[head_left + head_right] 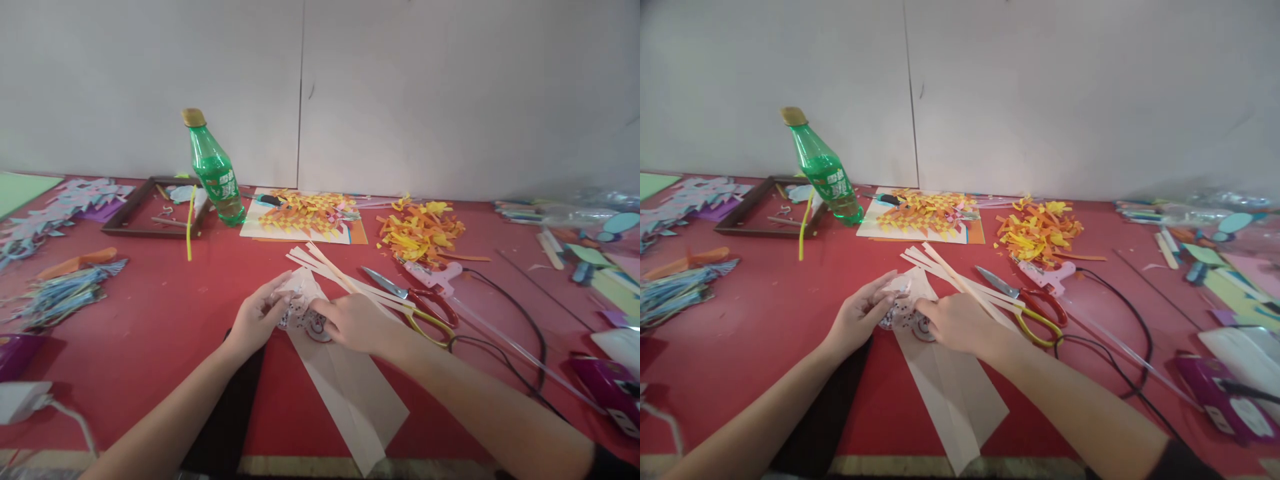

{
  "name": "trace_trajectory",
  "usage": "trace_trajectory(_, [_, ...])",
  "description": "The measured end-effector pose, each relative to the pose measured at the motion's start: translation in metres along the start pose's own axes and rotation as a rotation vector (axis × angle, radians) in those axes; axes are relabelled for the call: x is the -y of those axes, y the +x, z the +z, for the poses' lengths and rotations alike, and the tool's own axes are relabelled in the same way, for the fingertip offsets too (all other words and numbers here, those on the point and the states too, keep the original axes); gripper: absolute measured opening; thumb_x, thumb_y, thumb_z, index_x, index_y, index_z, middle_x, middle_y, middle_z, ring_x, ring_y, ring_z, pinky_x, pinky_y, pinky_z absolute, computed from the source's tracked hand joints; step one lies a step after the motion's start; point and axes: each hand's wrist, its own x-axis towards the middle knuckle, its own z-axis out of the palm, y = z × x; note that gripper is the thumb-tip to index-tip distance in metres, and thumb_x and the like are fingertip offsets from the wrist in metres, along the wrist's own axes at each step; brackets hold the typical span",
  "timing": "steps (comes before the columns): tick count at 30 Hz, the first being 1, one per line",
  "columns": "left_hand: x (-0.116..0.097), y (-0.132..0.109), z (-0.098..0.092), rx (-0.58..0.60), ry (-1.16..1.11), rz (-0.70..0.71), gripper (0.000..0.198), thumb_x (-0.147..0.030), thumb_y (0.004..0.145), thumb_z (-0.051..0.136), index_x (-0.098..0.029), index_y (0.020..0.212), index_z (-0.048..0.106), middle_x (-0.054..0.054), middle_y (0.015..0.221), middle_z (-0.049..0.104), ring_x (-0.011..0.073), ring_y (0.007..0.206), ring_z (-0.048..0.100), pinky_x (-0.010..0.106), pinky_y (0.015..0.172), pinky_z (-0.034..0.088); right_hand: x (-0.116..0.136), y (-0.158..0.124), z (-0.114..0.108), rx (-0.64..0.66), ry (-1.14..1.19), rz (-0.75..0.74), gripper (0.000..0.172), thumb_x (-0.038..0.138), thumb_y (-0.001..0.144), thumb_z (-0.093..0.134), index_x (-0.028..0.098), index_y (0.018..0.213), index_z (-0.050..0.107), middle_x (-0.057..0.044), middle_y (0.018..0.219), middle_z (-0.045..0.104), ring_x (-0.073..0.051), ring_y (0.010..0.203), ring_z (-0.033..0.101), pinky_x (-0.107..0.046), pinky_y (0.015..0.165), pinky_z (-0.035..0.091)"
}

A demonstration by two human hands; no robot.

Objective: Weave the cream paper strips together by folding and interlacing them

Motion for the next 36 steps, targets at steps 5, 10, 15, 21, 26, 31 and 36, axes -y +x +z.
trace_trajectory(5, [0.0011, 0.0015, -0.0005, -0.007, -0.013, -0.021, 0.058, -0.040, 0.087, 0.059, -0.015, 0.138, 0.048, 0.013, 0.113, 0.072, 0.0268, 0.108, 0.067, 0.035, 0.088, 0.055, -0.0019, -0.0007, -0.0030, -0.010, 0.035, 0.003, 0.025, 0.020, 0.085, 0.045, 0.019, 0.106, 0.058, -0.005, 0.072, 0.069, -0.015, 0.058, 0.054, -0.029, 0.053, 0.018])
trace_trajectory(10, [-0.0012, 0.0017, 0.0003, -0.004, -0.060, -0.001, 0.058, -0.040, 0.085, 0.062, -0.012, 0.135, 0.050, 0.014, 0.111, 0.072, 0.0259, 0.103, 0.069, 0.032, 0.084, 0.056, -0.0031, -0.0010, -0.0016, 0.001, 0.064, -0.002, 0.033, 0.020, 0.084, 0.046, 0.023, 0.116, 0.057, -0.003, 0.070, 0.067, -0.014, 0.057, 0.052, -0.029, 0.053, 0.017])
trace_trajectory(15, [-0.0008, 0.0005, 0.0010, -0.027, -0.003, 0.020, 0.055, -0.037, 0.087, 0.060, -0.013, 0.135, 0.051, 0.012, 0.107, 0.074, 0.0244, 0.101, 0.070, 0.029, 0.081, 0.056, -0.0005, -0.0011, -0.0054, -0.007, 0.086, 0.026, 0.026, 0.021, 0.082, 0.046, 0.019, 0.104, 0.060, -0.002, 0.063, 0.063, -0.013, 0.054, 0.047, -0.028, 0.052, 0.016])
trace_trajectory(21, [-0.0004, 0.0017, 0.0010, -0.033, -0.001, 0.034, 0.057, -0.036, 0.087, 0.060, -0.011, 0.137, 0.048, 0.013, 0.108, 0.073, 0.0229, 0.101, 0.070, 0.028, 0.081, 0.056, -0.0010, -0.0035, -0.0053, -0.035, 0.056, 0.037, 0.036, 0.019, 0.083, 0.046, 0.022, 0.117, 0.056, -0.002, 0.065, 0.065, -0.013, 0.052, 0.046, -0.028, 0.052, 0.015])
trace_trajectory(26, [0.0015, 0.0005, 0.0015, -0.019, -0.025, 0.037, 0.057, -0.038, 0.087, 0.060, -0.011, 0.136, 0.049, 0.013, 0.112, 0.072, 0.0227, 0.103, 0.069, 0.029, 0.085, 0.055, -0.0005, -0.0048, -0.0007, -0.016, -0.010, 0.016, 0.029, 0.021, 0.084, 0.046, 0.019, 0.111, 0.057, -0.004, 0.070, 0.068, -0.013, 0.052, 0.045, -0.029, 0.052, 0.013])
trace_trajectory(31, [-0.0014, 0.0001, 0.0003, 0.018, -0.035, 0.041, 0.063, -0.044, 0.088, 0.058, -0.010, 0.139, 0.044, 0.015, 0.111, 0.072, 0.0236, 0.107, 0.067, 0.032, 0.090, 0.054, 0.0017, -0.0074, -0.0015, -0.033, 0.090, 0.053, 0.028, 0.021, 0.083, 0.045, 0.018, 0.109, 0.057, -0.004, 0.065, 0.065, -0.013, 0.053, 0.046, -0.028, 0.053, 0.016])
trace_trajectory(36, [-0.0050, 0.0003, -0.0009, 0.020, 0.009, 0.046, 0.064, -0.054, 0.092, 0.044, -0.009, 0.138, 0.047, 0.017, 0.113, 0.071, 0.0266, 0.110, 0.065, 0.036, 0.091, 0.053, 0.0020, -0.0077, -0.0015, -0.029, 0.111, 0.046, 0.036, 0.019, 0.084, 0.045, 0.021, 0.118, 0.056, -0.004, 0.066, 0.066, -0.014, 0.053, 0.047, -0.028, 0.053, 0.017])
